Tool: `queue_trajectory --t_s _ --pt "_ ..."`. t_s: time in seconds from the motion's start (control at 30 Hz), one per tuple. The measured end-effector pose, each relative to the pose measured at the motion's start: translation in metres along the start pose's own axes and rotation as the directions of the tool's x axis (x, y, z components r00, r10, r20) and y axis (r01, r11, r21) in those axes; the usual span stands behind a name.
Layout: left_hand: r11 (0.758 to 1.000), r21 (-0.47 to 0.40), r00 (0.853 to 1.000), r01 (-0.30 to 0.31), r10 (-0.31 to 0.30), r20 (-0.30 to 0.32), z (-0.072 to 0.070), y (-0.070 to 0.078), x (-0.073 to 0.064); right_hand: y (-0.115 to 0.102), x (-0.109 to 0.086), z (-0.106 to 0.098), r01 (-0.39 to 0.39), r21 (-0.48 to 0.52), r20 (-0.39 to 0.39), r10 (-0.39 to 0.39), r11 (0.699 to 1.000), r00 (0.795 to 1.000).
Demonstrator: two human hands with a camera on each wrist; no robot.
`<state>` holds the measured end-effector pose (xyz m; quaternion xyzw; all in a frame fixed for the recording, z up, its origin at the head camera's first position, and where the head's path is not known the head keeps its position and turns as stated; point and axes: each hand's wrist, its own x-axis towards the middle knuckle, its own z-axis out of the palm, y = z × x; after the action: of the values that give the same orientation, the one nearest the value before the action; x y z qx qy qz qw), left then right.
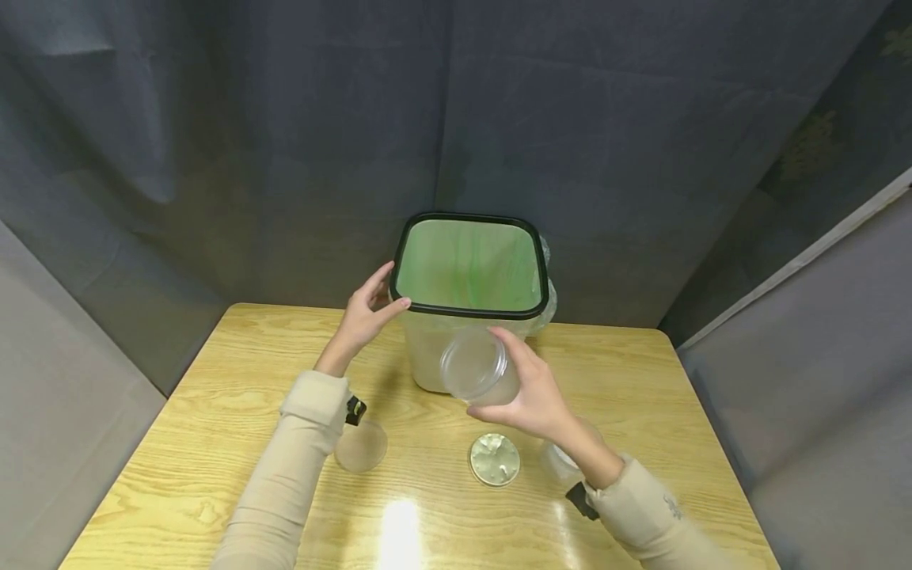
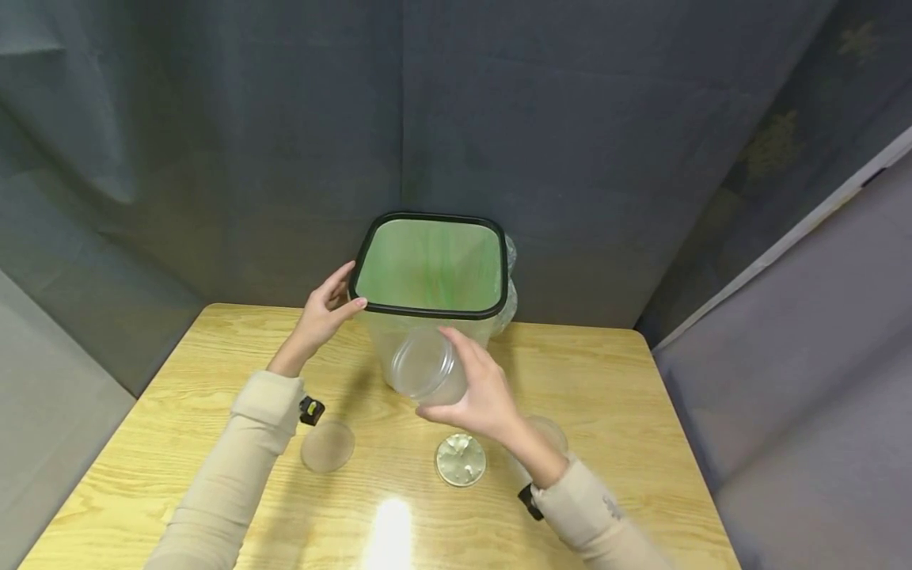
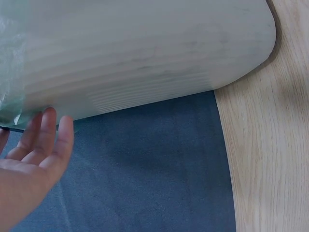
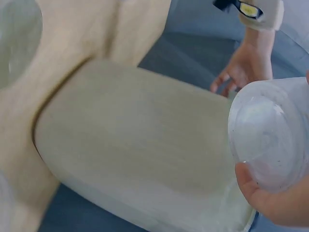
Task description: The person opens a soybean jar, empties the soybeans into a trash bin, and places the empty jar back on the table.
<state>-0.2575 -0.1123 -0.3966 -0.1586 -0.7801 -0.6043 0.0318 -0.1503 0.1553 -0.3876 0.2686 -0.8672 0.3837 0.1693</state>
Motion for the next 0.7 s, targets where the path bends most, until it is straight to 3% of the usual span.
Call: queue_trajectory --t_s 0.27,0.5,0.7 --pt "1.000 -0.022 1.000 0.018 -0.017 0.006 0.000 0.004 0.001 0.009 -0.012 0.032 -0.038 0.068 0.054 0.034 0.997 0.998" --pt "1.000 -0.011 1.000 0.003 -0.003 0.012 0.001 0.031 -0.009 0.016 -0.020 0.056 -0.076 0.118 0.087 0.066 0.990 0.994" --pt "1.000 -0.011 1.000 0.009 -0.009 0.012 0.001 0.035 -0.011 0.021 -0.027 0.074 -0.122 0.126 0.094 0.111 0.985 0.989"
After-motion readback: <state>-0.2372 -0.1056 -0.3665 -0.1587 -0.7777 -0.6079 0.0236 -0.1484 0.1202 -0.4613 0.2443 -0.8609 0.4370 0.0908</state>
